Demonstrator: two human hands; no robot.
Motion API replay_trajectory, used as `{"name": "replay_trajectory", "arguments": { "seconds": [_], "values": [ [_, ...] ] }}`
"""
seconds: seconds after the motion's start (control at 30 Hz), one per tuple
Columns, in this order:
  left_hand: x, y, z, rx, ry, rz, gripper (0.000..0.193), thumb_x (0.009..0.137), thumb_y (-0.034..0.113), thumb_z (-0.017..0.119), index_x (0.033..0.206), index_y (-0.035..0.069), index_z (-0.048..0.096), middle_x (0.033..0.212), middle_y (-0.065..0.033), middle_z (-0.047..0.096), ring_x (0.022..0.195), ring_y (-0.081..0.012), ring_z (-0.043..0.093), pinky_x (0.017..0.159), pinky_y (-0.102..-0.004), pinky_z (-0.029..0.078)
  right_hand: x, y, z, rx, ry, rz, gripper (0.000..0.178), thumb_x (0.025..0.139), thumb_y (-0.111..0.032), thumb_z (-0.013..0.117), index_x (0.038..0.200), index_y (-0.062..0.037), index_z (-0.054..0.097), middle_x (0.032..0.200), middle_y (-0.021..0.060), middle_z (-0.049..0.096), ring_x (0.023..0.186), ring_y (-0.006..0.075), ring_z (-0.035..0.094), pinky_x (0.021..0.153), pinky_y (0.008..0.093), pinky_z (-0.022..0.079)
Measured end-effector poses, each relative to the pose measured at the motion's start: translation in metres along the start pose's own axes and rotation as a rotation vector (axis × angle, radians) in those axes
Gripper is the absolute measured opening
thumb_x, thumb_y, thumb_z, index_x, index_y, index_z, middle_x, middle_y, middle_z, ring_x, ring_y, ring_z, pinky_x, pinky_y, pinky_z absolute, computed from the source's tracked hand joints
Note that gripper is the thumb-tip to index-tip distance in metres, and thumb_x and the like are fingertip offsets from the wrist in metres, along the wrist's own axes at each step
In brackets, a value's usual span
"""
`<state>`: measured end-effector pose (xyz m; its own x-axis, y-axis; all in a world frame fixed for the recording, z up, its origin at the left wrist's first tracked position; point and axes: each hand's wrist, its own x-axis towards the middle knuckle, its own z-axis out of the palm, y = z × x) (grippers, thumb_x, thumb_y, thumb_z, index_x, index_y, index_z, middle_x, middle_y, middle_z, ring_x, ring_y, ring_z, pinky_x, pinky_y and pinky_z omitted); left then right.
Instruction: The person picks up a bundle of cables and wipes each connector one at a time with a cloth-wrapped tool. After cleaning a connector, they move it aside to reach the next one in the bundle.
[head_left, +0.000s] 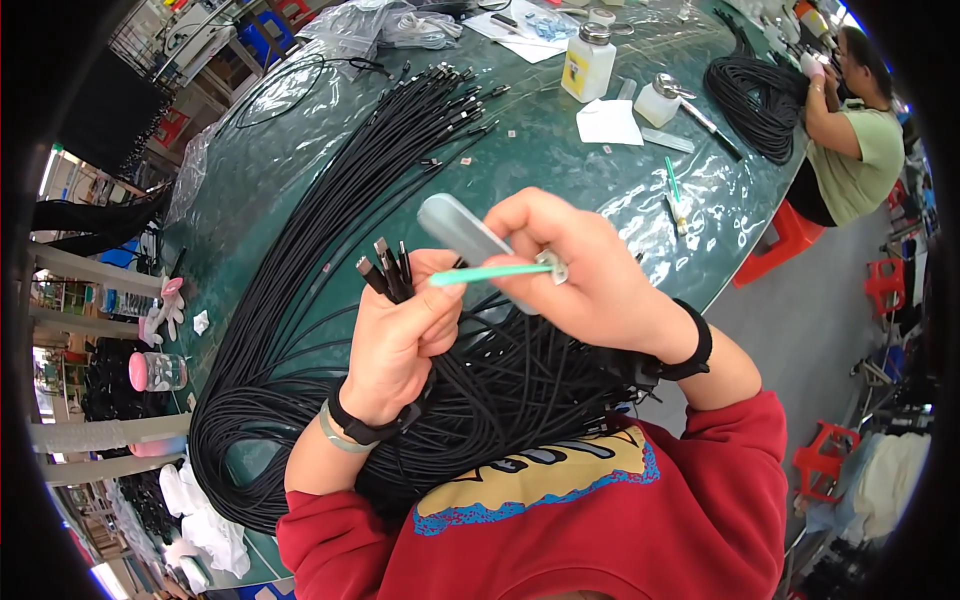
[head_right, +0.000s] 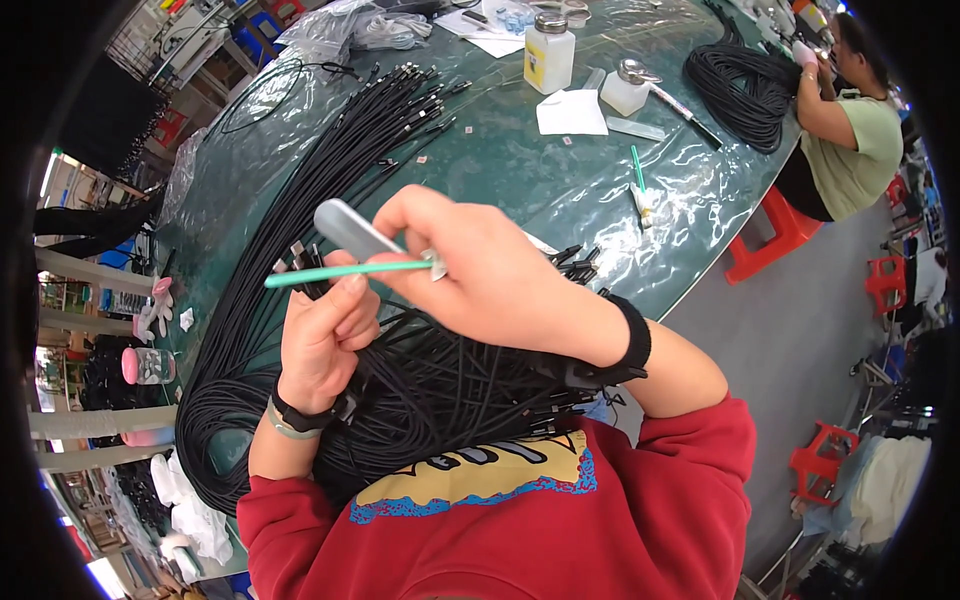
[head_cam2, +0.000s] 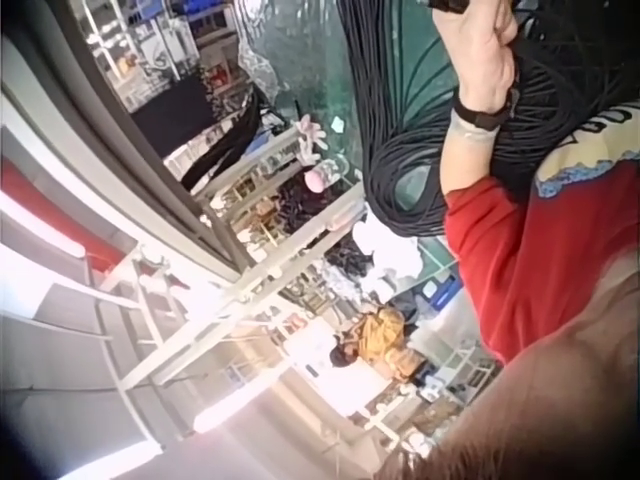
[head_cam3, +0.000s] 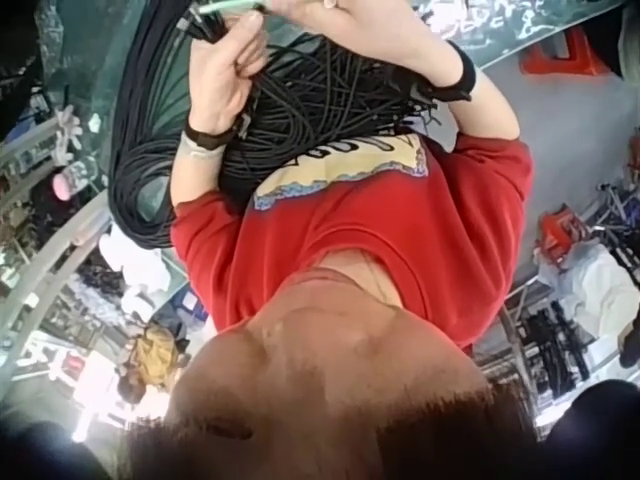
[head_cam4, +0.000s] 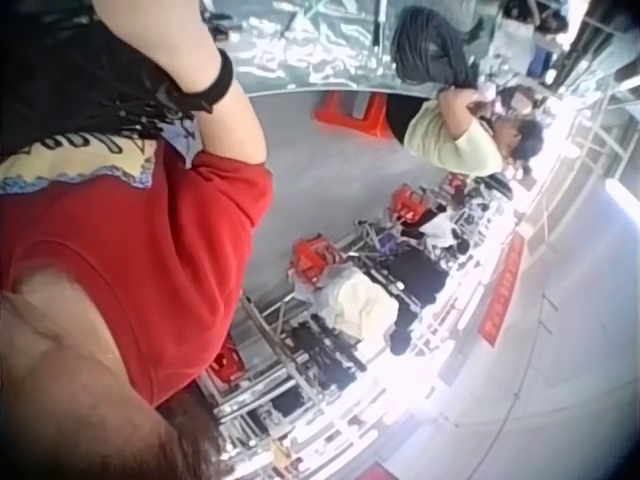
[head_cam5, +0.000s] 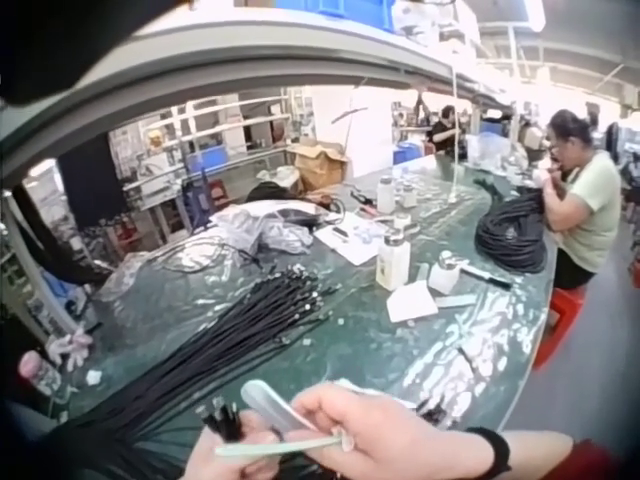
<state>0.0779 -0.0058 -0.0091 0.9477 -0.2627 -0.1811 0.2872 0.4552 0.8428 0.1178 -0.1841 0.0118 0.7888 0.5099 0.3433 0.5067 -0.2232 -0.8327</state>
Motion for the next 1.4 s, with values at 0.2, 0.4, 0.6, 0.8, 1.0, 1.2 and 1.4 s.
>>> {"name": "replay_trajectory", "arguments": {
  "seconds": [0.2,0.4,0.6,0.8,1.0,1.2,1.4],
  "values": [
    [-0.004,-0.003,0.012,0.33,0.073,0.013,0.024,0.085,0.016,0.05,0.098,-0.003,0.054,0.055,0.0043,0.041,0.044,-0.0022,0.032,0.039,-0.0173,0.023,0.023,0.006,0.01,-0.081,0.095,-0.01,0.017,0.079,-0.011,0.057,0.091,-0.0005,0.051,0.062,0.0012,0.05,0.057,0.0047,0.045,0.053,0.0208,0.037],
    [0.017,-0.016,-0.001,0.36,0.136,0.217,0.032,0.087,0.022,0.047,0.105,-0.004,0.051,0.065,0.0012,0.047,0.052,-0.0041,0.038,0.046,-0.0185,0.029,0.019,0.0,-0.007,0.097,0.2,0.099,0.016,0.082,-0.014,0.054,0.09,-0.0008,0.052,0.065,-0.0019,0.05,0.06,0.0023,0.043,0.053,0.0188,0.036],
    [0.009,-0.006,-0.001,-0.051,-0.055,-0.029,0.037,0.088,0.025,0.045,0.113,-0.002,0.043,0.069,0.0001,0.044,0.055,-0.0061,0.037,0.047,-0.02,0.031,0.004,-0.002,-0.011,0.144,0.154,0.142,0.015,0.084,-0.016,0.053,0.089,-0.0014,0.052,0.069,-0.0037,0.05,0.064,0.0017,0.042,0.056,0.0174,0.035],
    [0.003,-0.011,0.007,-0.303,-0.044,0.023,0.035,0.089,0.028,0.043,0.109,0.0,0.042,0.067,0.0003,0.041,0.053,-0.0078,0.035,0.046,-0.0211,0.031,-0.002,0.003,-0.01,0.255,0.113,0.216,0.016,0.084,-0.017,0.054,0.087,-0.0018,0.05,0.072,-0.0041,0.049,0.067,0.0022,0.04,0.059,0.0178,0.034],
    [0.008,-0.009,0.001,-0.179,0.001,0.035,0.031,0.089,0.027,0.042,0.105,0.0,0.044,0.066,0.0009,0.041,0.053,-0.0067,0.035,0.045,-0.0197,0.029,-0.006,0.005,-0.012,0.281,0.114,0.234,0.018,0.083,-0.019,0.055,0.087,-0.0022,0.05,0.072,-0.0038,0.049,0.067,0.0029,0.041,0.059,0.0186,0.034],
    [0.007,-0.012,0.005,-0.181,0.13,0.032,0.028,0.088,0.022,0.045,0.101,-0.003,0.048,0.061,0.0029,0.04,0.05,-0.0032,0.032,0.042,-0.017,0.024,-0.011,0.009,-0.012,0.247,0.083,0.235,0.019,0.083,-0.021,0.055,0.087,-0.0026,0.051,0.072,-0.0025,0.05,0.067,0.0035,0.042,0.059,0.0193,0.035],
    [-0.004,-0.005,0.007,0.16,0.112,0.159,0.02,0.082,0.012,0.053,0.092,-0.006,0.055,0.058,0.0036,0.045,0.045,-0.0013,0.031,0.039,-0.0168,0.022,-0.014,0.007,-0.008,0.253,0.074,0.212,0.02,0.084,-0.02,0.054,0.089,-0.0017,0.05,0.071,-0.0023,0.051,0.067,0.0032,0.043,0.058,0.0194,0.036]
  ]
}}
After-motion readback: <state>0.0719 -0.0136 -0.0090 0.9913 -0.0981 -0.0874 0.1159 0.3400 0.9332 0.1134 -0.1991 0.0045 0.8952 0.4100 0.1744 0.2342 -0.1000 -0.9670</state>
